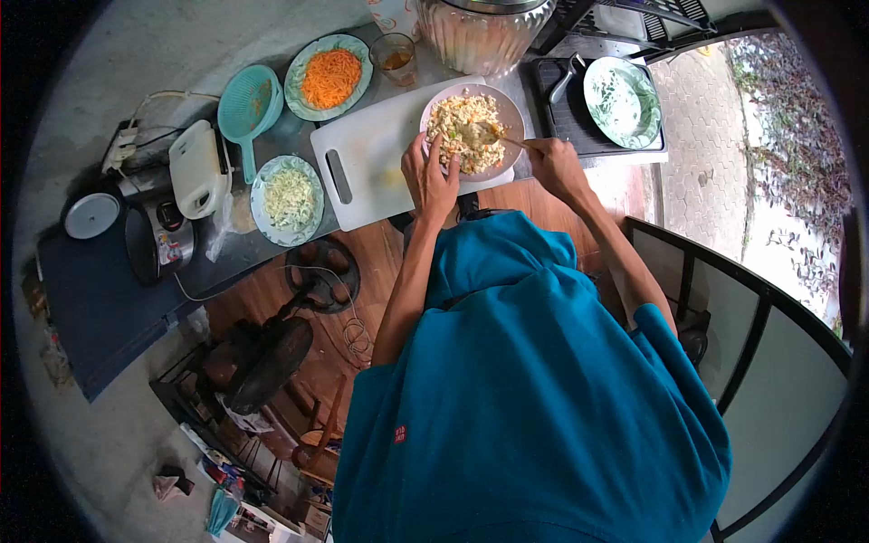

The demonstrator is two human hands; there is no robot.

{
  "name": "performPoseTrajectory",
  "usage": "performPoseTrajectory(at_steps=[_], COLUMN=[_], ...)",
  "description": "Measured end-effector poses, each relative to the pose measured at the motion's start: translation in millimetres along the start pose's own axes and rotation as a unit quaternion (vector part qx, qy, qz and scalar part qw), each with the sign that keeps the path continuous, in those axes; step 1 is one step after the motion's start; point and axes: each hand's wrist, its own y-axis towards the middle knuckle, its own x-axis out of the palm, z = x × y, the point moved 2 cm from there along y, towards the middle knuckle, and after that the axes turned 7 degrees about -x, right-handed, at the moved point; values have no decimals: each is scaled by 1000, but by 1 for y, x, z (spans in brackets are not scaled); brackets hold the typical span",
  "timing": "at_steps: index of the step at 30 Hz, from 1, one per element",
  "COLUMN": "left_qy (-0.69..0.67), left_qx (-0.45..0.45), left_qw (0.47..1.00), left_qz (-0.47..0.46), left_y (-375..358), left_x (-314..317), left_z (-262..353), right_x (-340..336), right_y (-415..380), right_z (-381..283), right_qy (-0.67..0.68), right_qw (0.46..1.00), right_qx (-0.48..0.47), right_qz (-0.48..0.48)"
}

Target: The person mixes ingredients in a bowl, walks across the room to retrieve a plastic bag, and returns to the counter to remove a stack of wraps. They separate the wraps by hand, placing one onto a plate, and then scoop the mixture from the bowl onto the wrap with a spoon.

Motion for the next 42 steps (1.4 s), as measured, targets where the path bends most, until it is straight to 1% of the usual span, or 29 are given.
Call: performPoseTrajectory(at_steps=[2,3,5,6,7,9,10,13,16,20,22,23,25,26,27,28,29,30,31,32,33,34,35,37,38,39,40,41,42], left_qy=[42,51,136,144,144,200,221,233,259,275,206,206,139,116,117,111,105,104,105,91,77,97,96,31,14,14,-83,-178,-178], left_qx=[30,37,104,109,111,163,170,185,184,187,190,190,121,132,130,106,82,86,85,66,46,25,24,-41,-26,-27,-112,-194,-194], left_qw=[999,998,985,983,983,964,957,949,941,936,959,958,982,984,984,987,988,986,986,988,989,988,988,991,989,989,980,956,956], left_qz=[-1,5,-1,-30,-30,-57,-80,-102,-115,-117,-52,-53,-39,30,30,52,73,101,102,108,114,119,119,120,146,147,139,129,129], left_y=[1,11,16,18,20,26,27,25,27,25,23,21,19,18,18,17,16,16,15,13,11,9,7,3,2,0,-4,-7,-10], left_x=[-2,-7,-4,-1,4,14,19,29,33,30,23,19,6,-1,-5,-10,-14,-18,-19,-21,-23,-24,-24,-20,-18,-13,-8,-2,-1], left_z=[9,12,28,35,38,44,46,47,45,50,52,52,48,47,42,36,30,24,19,14,11,9,7,-7,-12,-18,-28,-37,-39], right_x=[-14,-13,-15,-12,-8,-1,0,-2,-4,-7,-7,-7,-8,-4,0,4,10,17,22,23,24,23,22,12,6,0,-5,-10,-18], right_y=[-5,1,-1,-4,-6,-5,-6,-10,-11,-12,-11,-11,-11,-11,-11,-11,-13,-15,-16,-17,-15,-14,-13,-13,-14,-14,-14,-14,-15], right_z=[0,4,12,16,19,22,21,22,26,26,25,24,13,10,8,6,7,5,4,6,11,19,26,25,24,22,22,19,12], right_qy=[-9,-1,-16,-24,-24,2,10,21,24,29,38,38,63,64,61,57,57,48,40,39,38,24,9,10,6,2,-12,-13,2], right_qw=[999,999,998,997,997,996,995,994,995,994,994,994,993,993,995,996,996,997,998,998,998,999,999,999,999,999,998,998,998], right_qx=[22,16,10,36,37,31,37,37,53,63,39,40,53,54,34,14,14,8,1,37,36,27,19,12,5,-1,-6,-6,-15], right_qz=[38,46,67,63,65,89,94,98,81,82,94,94,85,82,73,64,62,57,52,36,34,30,29,41,46,50,63,62,54])
